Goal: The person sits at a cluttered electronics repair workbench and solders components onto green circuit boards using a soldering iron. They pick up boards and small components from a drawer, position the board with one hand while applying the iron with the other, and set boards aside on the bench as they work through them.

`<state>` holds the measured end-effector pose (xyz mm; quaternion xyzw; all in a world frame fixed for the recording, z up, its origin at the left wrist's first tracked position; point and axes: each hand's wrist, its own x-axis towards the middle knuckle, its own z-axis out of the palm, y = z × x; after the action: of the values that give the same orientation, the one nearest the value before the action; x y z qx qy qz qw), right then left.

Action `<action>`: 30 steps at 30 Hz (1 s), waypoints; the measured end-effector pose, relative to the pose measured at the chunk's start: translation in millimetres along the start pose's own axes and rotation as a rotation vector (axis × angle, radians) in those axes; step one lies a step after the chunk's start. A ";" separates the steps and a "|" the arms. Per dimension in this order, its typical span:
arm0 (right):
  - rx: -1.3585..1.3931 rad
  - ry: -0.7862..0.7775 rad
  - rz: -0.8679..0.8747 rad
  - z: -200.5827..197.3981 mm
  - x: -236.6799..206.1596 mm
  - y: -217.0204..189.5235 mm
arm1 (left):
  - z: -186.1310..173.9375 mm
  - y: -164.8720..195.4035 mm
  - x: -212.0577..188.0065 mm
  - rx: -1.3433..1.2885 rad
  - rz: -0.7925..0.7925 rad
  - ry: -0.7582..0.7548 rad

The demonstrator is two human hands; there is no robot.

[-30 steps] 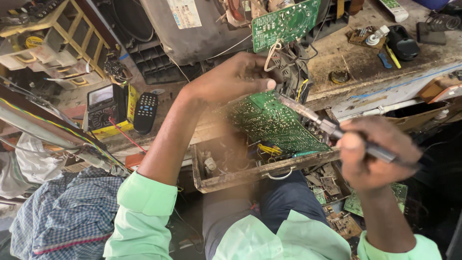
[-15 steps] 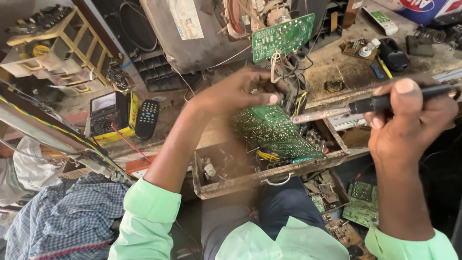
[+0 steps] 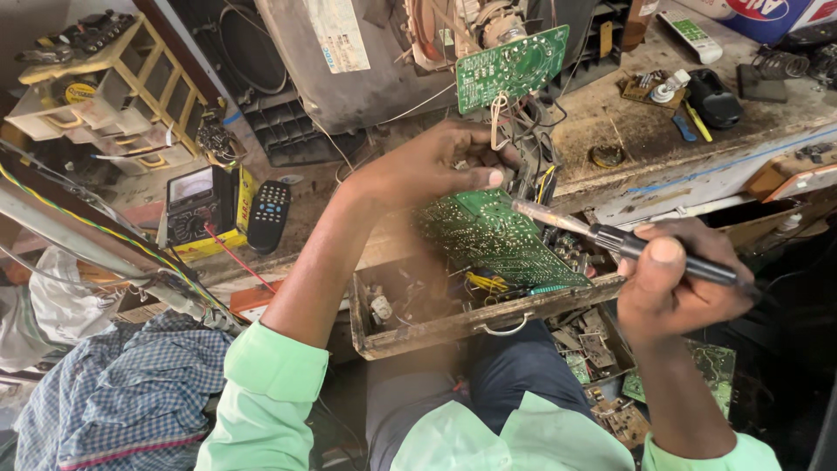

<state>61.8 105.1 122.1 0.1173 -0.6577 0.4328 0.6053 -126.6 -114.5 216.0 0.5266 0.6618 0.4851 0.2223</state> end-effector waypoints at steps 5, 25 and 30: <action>-0.036 0.003 -0.039 -0.5 -4.2 -0.4 | -1.8 -1.7 1.5 0.008 0.016 -0.018; 0.132 0.047 0.086 1.9 -22.2 12.3 | -0.9 -0.1 0.6 -0.029 0.005 0.013; 0.164 0.023 0.041 5.8 -35.5 7.7 | -1.3 0.2 1.5 -0.058 -0.012 0.021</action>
<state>61.1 92.5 87.6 0.1481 -0.6154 0.4990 0.5919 -128.0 -113.7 217.0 0.5109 0.6528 0.5082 0.2336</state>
